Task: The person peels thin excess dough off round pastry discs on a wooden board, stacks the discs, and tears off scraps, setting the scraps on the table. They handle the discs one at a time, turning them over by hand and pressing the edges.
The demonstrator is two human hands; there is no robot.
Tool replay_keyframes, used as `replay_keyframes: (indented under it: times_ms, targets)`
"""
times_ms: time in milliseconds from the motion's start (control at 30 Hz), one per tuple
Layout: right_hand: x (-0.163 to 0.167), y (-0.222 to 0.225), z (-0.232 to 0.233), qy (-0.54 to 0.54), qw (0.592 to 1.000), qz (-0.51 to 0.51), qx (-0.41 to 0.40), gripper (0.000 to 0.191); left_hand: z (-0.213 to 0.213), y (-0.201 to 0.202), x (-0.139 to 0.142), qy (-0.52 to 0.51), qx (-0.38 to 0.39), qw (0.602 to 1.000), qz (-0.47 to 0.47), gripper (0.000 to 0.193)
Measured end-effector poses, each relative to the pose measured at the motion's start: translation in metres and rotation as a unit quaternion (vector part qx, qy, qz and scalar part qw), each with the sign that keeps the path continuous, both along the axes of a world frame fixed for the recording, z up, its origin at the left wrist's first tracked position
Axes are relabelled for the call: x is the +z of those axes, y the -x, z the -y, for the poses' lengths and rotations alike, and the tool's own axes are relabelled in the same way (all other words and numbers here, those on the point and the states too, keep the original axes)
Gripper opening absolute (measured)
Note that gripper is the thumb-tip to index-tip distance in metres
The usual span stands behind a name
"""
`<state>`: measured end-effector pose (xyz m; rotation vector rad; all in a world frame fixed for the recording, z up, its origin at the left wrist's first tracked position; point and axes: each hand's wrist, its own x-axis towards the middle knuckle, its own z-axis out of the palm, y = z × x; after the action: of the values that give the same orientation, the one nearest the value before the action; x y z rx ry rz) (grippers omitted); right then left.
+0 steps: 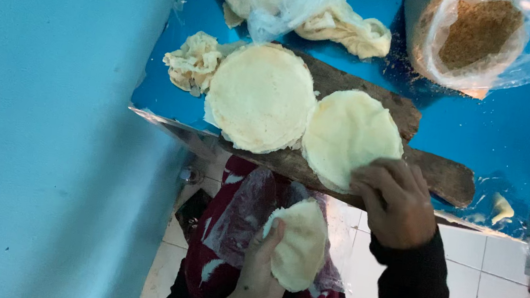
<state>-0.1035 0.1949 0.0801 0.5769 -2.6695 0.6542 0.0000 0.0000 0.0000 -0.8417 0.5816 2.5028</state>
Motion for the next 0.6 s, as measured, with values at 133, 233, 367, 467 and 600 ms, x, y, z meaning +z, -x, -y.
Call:
replay_keyframes:
  times_ms: [133,233,367,467,600]
  targets:
    - [-0.007,-0.029,0.004,0.070,0.997,0.016,-0.017,0.015,0.007,0.000,0.002,-0.037,0.007,0.999,-0.029,0.048]
    - [-0.024,-0.061,0.026,0.163,0.984,0.079,-0.002,0.016,0.010,0.000,0.001,-0.036,0.000,0.999,-0.037,0.051]
    - [-0.048,-0.121,0.051,0.269,0.956,0.111,-0.026,0.026,0.011,-0.026,-0.009,-0.019,-0.027,0.999,0.023,0.057]
    - [-0.078,-0.122,0.037,0.299,0.948,0.107,-0.025,0.028,-0.008,-0.024,-0.042,-0.024,0.008,0.998,-0.057,0.058]
    - [-0.100,-0.130,0.045,0.290,0.947,0.136,-0.005,0.037,-0.020,-0.032,-0.066,0.027,0.020,0.987,-0.158,0.066]
